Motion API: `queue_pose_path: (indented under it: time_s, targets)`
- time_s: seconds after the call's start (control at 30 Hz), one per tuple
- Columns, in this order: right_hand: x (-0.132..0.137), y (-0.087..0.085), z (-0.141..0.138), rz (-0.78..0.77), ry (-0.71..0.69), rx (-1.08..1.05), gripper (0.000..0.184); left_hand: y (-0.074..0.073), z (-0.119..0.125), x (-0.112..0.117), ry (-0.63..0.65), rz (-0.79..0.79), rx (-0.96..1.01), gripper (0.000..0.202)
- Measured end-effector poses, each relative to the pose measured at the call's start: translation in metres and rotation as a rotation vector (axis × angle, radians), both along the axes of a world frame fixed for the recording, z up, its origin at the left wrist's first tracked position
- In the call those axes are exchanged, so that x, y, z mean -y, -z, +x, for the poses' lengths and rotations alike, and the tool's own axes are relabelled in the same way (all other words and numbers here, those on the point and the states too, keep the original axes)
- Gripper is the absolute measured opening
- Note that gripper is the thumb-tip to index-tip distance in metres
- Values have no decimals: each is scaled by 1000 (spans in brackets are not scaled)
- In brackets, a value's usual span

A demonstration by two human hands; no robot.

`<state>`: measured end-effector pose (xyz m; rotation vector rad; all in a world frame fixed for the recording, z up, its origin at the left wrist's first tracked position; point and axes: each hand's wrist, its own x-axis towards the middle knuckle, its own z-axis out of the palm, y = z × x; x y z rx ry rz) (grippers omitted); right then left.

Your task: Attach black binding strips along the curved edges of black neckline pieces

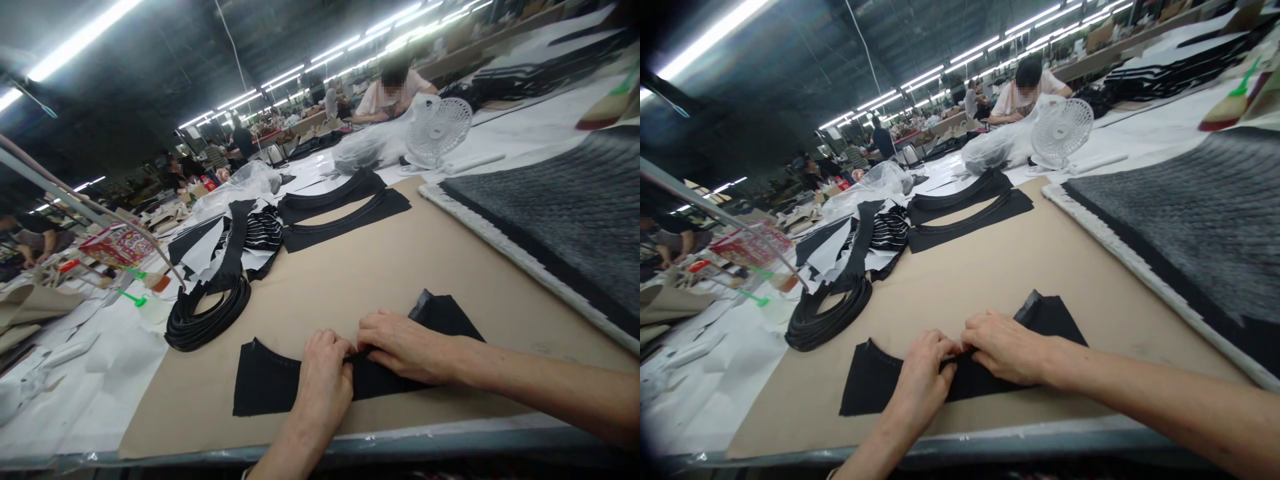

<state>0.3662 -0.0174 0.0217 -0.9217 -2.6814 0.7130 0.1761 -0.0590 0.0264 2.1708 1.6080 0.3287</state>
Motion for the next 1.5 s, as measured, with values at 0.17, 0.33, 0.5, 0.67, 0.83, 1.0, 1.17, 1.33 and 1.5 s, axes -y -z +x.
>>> queue_pose_path:
  time_s: [0.17,0.33,0.5,0.67,0.83,1.0,1.17,1.33,1.5]
  targets:
    - [0,1,4,25,-56,-45,18,2,2,4,15,42,3,33]
    - [2,6,9,134,-117,-64,25,5,4,11,36,75,-25,34]
    - [3,10,10,261,-148,-32,23,15,2,17,67,162,-25,31]
    - [5,11,11,299,-168,-18,27,41,0,30,109,367,-32,34]
    - [5,16,14,368,-220,3,27,57,-4,46,155,618,-53,45]
    - [6,17,15,443,-236,22,24,49,-4,48,134,651,-43,48]
    - [11,14,16,512,-248,47,23,43,4,44,100,592,-79,45]
    - [13,16,18,510,-247,33,22,47,8,47,114,683,-153,45]
    - [13,15,22,488,-247,50,21,49,7,49,97,681,-133,43]
